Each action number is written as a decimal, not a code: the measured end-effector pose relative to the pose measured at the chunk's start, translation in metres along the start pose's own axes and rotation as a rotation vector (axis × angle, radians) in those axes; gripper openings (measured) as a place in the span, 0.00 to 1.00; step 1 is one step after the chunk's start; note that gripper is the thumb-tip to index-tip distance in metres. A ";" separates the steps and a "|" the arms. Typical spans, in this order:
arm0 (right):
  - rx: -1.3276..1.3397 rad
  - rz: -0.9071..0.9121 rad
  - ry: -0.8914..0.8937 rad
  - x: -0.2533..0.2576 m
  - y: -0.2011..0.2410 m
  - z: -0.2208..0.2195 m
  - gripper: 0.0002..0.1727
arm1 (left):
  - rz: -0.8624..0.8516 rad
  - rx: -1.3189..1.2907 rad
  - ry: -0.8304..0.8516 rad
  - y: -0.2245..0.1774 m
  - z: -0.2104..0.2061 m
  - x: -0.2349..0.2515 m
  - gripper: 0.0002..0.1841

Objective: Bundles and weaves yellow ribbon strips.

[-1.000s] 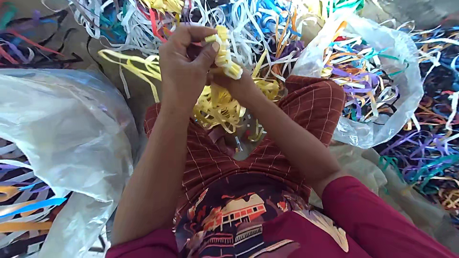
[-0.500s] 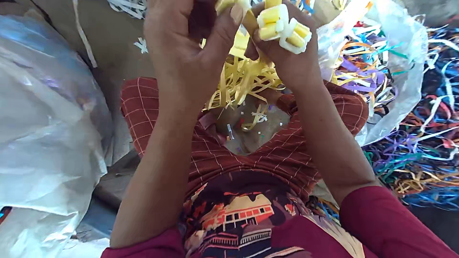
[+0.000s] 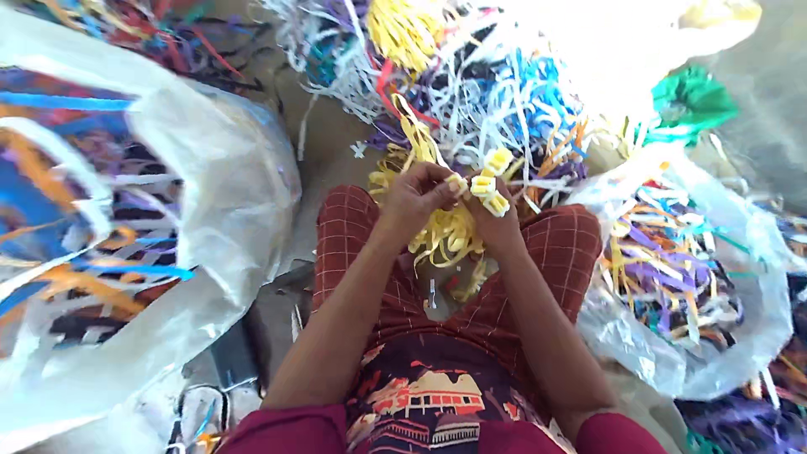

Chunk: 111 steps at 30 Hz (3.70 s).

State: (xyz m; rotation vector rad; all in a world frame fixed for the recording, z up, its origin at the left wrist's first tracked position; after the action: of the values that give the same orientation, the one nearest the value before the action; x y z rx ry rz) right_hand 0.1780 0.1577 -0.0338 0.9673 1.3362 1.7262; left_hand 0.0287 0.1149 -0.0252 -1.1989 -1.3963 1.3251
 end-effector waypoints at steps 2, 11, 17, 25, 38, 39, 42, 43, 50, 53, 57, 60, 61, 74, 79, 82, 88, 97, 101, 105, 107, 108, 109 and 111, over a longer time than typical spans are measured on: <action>-0.003 -0.069 0.056 0.002 -0.002 -0.014 0.21 | 0.011 0.054 -0.047 -0.003 0.010 -0.008 0.10; 0.323 -0.340 0.135 -0.008 -0.030 -0.060 0.14 | -0.150 0.410 -0.140 0.008 0.046 -0.031 0.13; 0.191 0.025 0.167 -0.007 -0.017 -0.075 0.11 | -0.068 0.280 -0.179 0.009 0.053 -0.049 0.17; 0.368 -0.239 0.273 -0.017 -0.040 -0.079 0.09 | -0.285 0.466 -0.055 0.023 0.047 -0.049 0.12; 0.604 -0.263 0.431 -0.009 -0.048 -0.079 0.11 | -0.329 0.359 -0.058 0.019 0.045 -0.048 0.10; 0.568 -0.244 0.398 -0.009 -0.047 -0.077 0.13 | -0.322 0.387 -0.064 0.018 0.044 -0.048 0.10; 0.481 -0.226 0.323 -0.012 -0.038 -0.076 0.14 | -0.287 0.483 -0.058 0.011 0.046 -0.049 0.10; 0.464 -0.231 0.334 -0.013 -0.038 -0.076 0.14 | -0.277 0.506 -0.051 0.008 0.046 -0.049 0.10; 0.474 -0.232 0.338 -0.011 -0.050 -0.066 0.16 | -0.243 0.627 -0.023 0.005 0.037 -0.047 0.11; 0.564 -0.214 0.295 -0.012 -0.056 -0.060 0.14 | -0.298 0.676 -0.094 0.001 0.027 -0.048 0.11; 0.660 -0.291 0.138 -0.012 -0.052 -0.050 0.14 | -0.255 0.563 -0.127 0.003 0.023 -0.041 0.12; 0.445 -0.260 0.084 -0.013 -0.036 -0.042 0.16 | -0.192 0.562 -0.092 0.007 0.019 -0.029 0.12; 0.346 -0.178 0.069 -0.011 -0.043 -0.036 0.22 | -0.158 0.574 -0.064 0.010 0.016 -0.025 0.13; -0.096 0.184 -0.020 -0.018 -0.036 -0.025 0.22 | 0.392 -0.023 0.227 0.074 0.003 -0.025 0.17; -0.381 0.177 0.044 -0.012 -0.036 -0.040 0.21 | 0.271 0.346 0.164 0.080 0.016 -0.017 0.18; -0.442 0.036 0.103 -0.008 -0.048 -0.047 0.25 | 0.214 0.631 0.078 0.079 0.021 -0.017 0.19; -0.250 -0.173 0.222 -0.012 -0.047 -0.049 0.29 | 0.080 0.869 0.009 0.071 0.014 -0.024 0.19; -0.095 -0.287 0.151 -0.016 -0.055 -0.047 0.30 | -0.218 0.828 -0.122 0.066 0.017 -0.028 0.15; 0.023 -0.338 -0.003 -0.019 -0.043 -0.036 0.26 | -0.170 0.774 -0.066 0.058 0.005 -0.028 0.21; 0.145 -0.341 -0.086 -0.016 -0.065 -0.038 0.15 | -0.113 0.681 -0.021 0.070 0.008 -0.024 0.17; 0.163 -0.318 -0.080 -0.016 -0.067 -0.039 0.13 | -0.110 0.593 -0.018 0.076 0.010 -0.025 0.15; 0.152 -0.312 -0.069 -0.016 -0.065 -0.039 0.13 | -0.109 0.565 -0.023 0.078 0.011 -0.025 0.15; 0.121 -0.309 -0.048 -0.016 -0.062 -0.039 0.13 | -0.123 0.561 -0.032 0.079 0.011 -0.026 0.14; 0.040 -0.301 0.006 -0.015 -0.058 -0.039 0.16 | -0.202 0.606 -0.054 0.078 0.012 -0.027 0.14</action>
State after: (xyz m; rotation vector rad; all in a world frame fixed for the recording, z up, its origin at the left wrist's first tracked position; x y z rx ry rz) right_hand 0.1557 0.1391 -0.0988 0.7393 1.4442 1.4803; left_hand 0.0283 0.0846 -0.1026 -0.6054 -1.0059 1.4931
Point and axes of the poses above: each hand's wrist, its own x-axis towards the middle knuckle, its own z-axis out of the back of the hand, y = z × x, the point moved 7 cm from there along x, towards the middle knuckle, and after that the axes turned 4 degrees about x, right-handed, at the moved point
